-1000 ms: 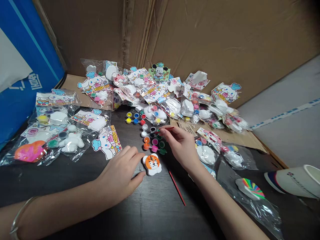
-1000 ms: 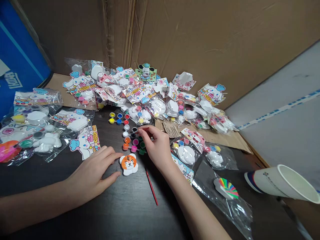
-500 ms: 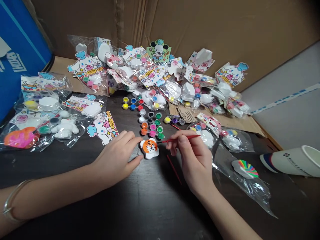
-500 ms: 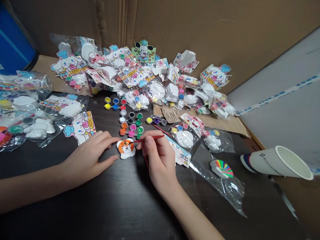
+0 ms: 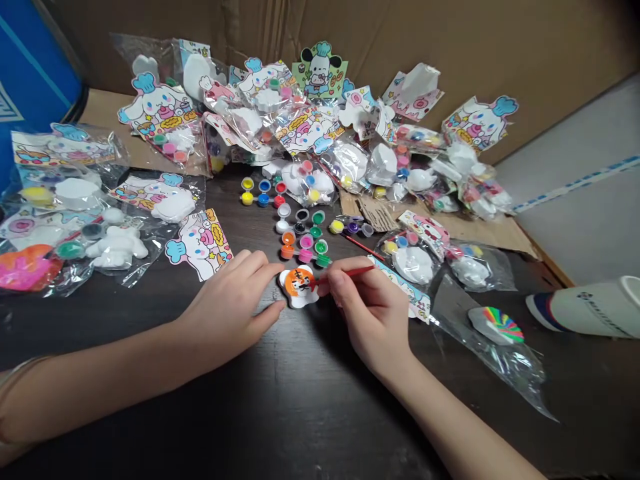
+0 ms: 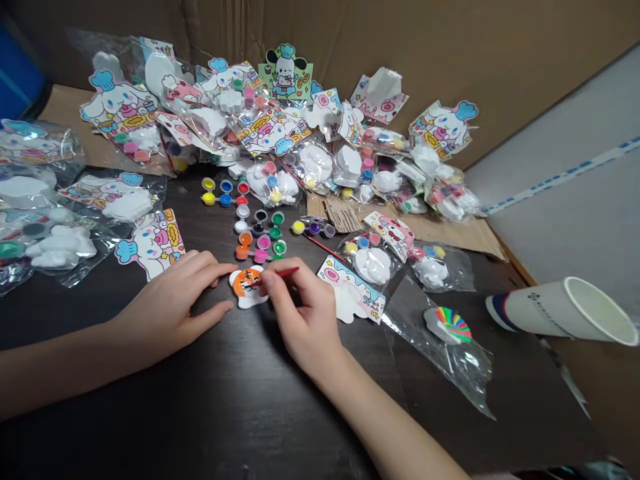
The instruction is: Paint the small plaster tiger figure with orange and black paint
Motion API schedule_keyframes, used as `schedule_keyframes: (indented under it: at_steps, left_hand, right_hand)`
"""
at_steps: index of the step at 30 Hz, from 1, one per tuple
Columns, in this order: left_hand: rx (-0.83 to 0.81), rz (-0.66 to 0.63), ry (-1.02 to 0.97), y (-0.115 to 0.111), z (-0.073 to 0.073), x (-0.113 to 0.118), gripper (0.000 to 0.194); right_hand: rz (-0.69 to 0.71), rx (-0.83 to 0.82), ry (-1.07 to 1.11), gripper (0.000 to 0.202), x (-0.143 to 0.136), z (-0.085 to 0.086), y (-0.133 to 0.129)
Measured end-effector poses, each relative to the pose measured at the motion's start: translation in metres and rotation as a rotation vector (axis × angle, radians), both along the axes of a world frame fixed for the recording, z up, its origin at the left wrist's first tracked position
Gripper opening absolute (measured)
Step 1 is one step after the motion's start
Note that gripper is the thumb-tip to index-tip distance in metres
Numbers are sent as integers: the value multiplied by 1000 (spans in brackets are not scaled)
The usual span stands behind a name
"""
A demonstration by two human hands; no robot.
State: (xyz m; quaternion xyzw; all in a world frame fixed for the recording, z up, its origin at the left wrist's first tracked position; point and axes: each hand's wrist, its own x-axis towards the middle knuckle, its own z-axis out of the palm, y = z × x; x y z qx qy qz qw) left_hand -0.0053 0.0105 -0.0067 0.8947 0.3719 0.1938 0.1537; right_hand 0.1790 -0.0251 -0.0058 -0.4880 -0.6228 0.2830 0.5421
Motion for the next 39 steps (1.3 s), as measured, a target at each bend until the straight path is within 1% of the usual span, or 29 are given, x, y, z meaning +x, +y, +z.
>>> schedule_keyframes:
  at_steps: [2,12,16,22,31,39]
  left_hand:
    - [4,0,1,0,0,0,33]
    - [49,-8,-2,0,-1,0,31]
    - [46,-1,11,0,-1,1,31]
    - [36,-7,17,-1,0,1,30]
    - [19,-9,-12,-1,0,1,30]
    - [-15,-5,-8,0,-2,1,27]
  right_hand:
    - [18,-4,-14,14,-1,0,0]
    - [27,-2,-82,14,-3,0,0]
    - [22,9,-97,14,-3,0,0]
    - [49,31,-111,16,-3,0,0]
    - [108,108,-159,18,-3,-2,0]
    - [122,153,-215,18,-2,-2,0]
